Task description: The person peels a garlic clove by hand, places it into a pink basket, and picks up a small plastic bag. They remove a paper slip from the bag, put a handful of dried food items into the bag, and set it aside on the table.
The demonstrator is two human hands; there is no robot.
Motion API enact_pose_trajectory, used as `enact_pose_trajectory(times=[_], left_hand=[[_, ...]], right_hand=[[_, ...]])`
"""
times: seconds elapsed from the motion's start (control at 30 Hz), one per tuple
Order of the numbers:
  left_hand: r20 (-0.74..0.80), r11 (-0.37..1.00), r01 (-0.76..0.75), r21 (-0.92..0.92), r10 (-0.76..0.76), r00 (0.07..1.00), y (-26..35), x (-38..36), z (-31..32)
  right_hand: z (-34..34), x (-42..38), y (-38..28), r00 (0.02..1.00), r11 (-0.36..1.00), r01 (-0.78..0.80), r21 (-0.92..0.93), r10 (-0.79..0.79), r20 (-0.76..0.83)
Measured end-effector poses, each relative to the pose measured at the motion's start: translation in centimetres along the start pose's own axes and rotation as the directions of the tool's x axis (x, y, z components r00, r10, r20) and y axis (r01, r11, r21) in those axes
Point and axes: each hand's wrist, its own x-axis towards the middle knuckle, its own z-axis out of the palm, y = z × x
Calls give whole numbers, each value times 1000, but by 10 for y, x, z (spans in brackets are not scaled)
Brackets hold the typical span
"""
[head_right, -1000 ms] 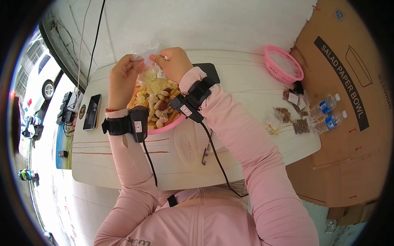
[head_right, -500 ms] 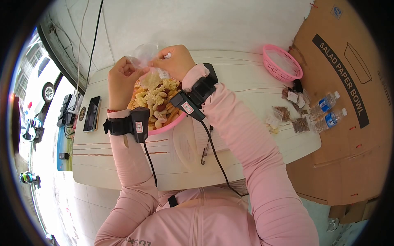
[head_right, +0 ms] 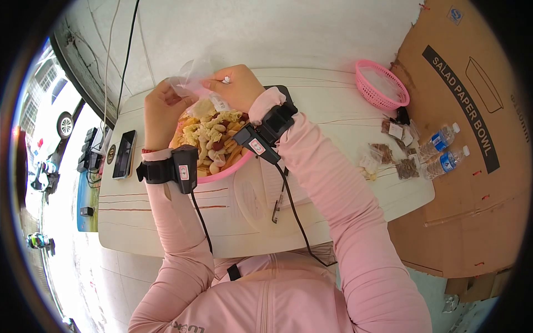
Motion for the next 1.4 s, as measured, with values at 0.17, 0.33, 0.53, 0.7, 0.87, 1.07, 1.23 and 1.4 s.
enact_pose_trajectory(times=[0.17, 0.33, 0.53, 0.7, 0.87, 1.07, 1.23, 1.4], left_hand=[[-113, 995, 19, 103, -7, 994, -1, 2, 3], [-196, 963, 103, 251, -54, 979, 9, 1, 12], [-122, 995, -80, 60, 87, 989, 3, 1, 13], [22, 997, 23, -69, -21, 1000, 24, -6, 10], [-74, 973, 34, -228, -52, 996, 25, -3, 14], [-102, 953, -7, -302, -25, 994, 32, -7, 13], [-287, 925, -87, -371, -25, 958, 37, -8, 23], [-333, 903, -71, -425, -83, 939, 49, -11, 27]], right_hand=[[0, -5, -10, 998, 998, -62, 25, 61, 26], [-3, -6, -13, 999, 999, -31, -26, 31, 6], [-11, -8, -10, 995, 995, -98, 24, 99, -18], [-20, -10, -4, 990, 980, -106, 171, 121, -78], [-24, -24, -17, 971, 951, -238, 198, 231, 58], [-17, -42, -28, 953, 967, -251, 39, 240, 186], [-19, -46, -30, 963, 963, -232, 136, 208, 170], [-25, -54, -45, 928, 934, -355, -43, 357, 105]])
